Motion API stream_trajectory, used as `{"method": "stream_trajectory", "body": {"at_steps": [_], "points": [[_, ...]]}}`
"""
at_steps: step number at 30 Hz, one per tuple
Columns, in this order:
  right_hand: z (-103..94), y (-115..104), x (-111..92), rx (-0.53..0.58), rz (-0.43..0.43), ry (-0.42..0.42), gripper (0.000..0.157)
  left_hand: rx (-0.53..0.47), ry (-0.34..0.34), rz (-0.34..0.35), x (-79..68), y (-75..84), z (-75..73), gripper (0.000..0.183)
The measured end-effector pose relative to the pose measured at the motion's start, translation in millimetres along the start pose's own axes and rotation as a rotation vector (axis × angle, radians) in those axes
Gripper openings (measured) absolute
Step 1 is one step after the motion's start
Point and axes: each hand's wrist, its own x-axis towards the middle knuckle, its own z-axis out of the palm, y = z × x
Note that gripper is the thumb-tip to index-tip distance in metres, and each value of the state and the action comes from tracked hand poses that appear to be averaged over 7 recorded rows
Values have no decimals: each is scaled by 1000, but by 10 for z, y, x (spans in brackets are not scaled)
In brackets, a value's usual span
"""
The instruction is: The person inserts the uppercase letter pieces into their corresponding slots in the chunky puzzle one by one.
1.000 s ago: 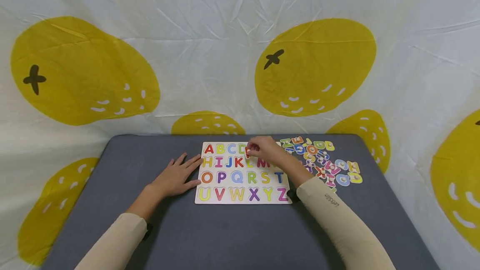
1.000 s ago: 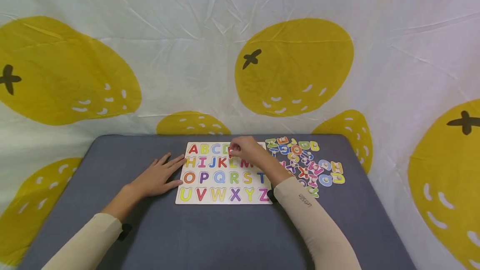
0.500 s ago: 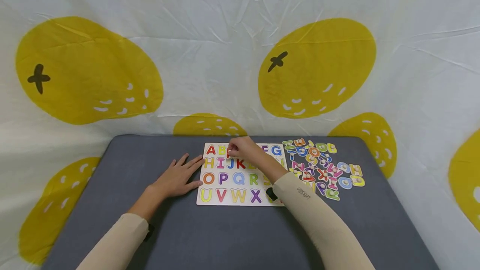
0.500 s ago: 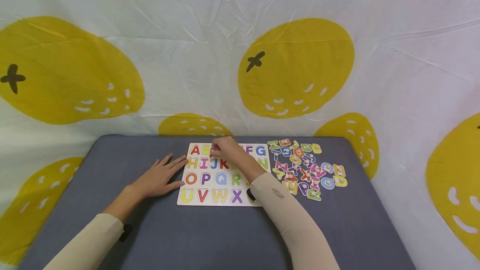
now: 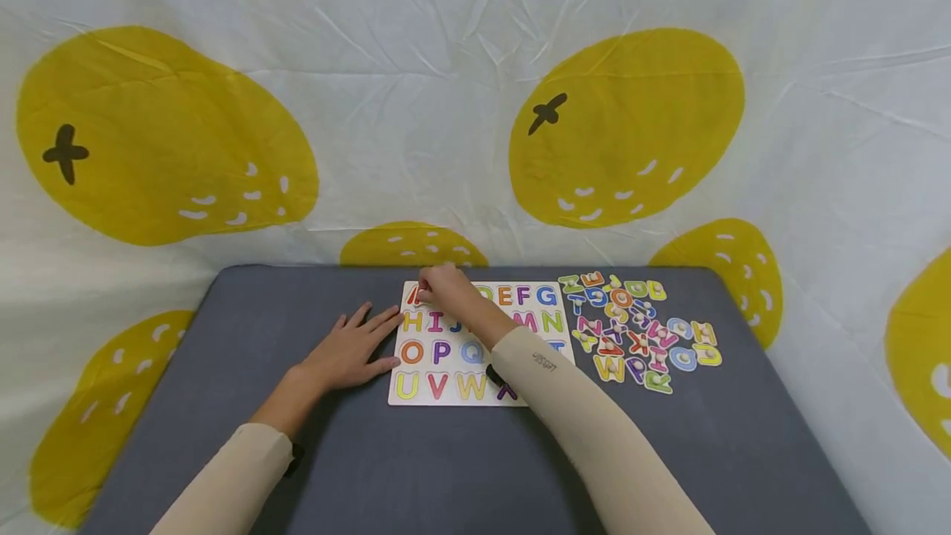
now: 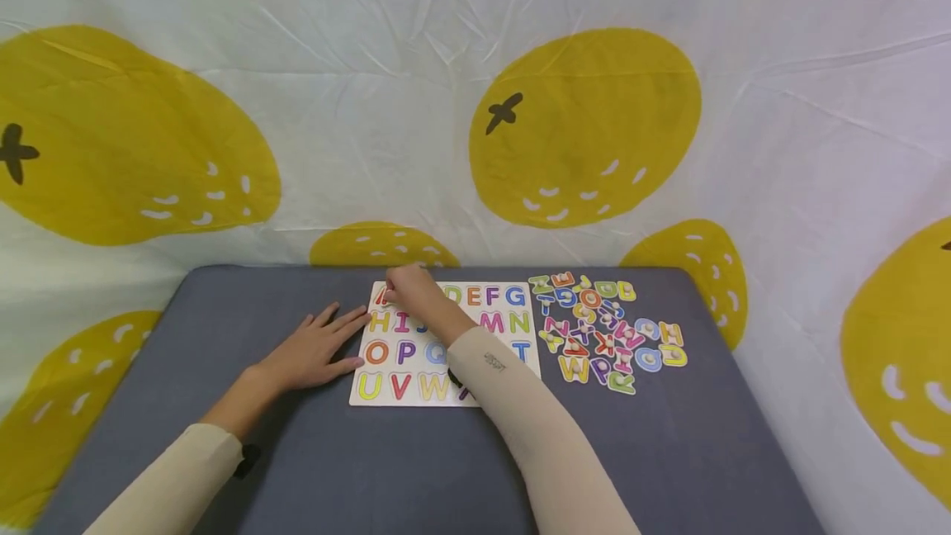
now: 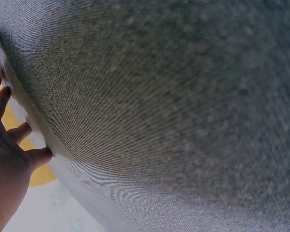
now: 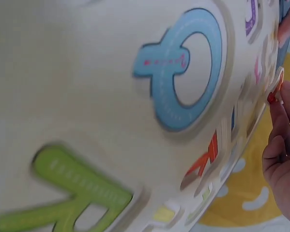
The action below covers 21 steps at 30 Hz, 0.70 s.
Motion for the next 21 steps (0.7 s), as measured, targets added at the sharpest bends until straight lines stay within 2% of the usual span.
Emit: {"method": "stream_trajectory", "body": {"at_steps": [3,14,21], "points": [[35,-42,45,-10,23,-16,16,-9,-8,2,-2,-3,2,77],[73,-143,96,19,60,23,18,0,-6,0,-7,-13,15,78],[104,-162,122,47,115,-5,17,-10,3,8,-9,-2,-4,77]]}}
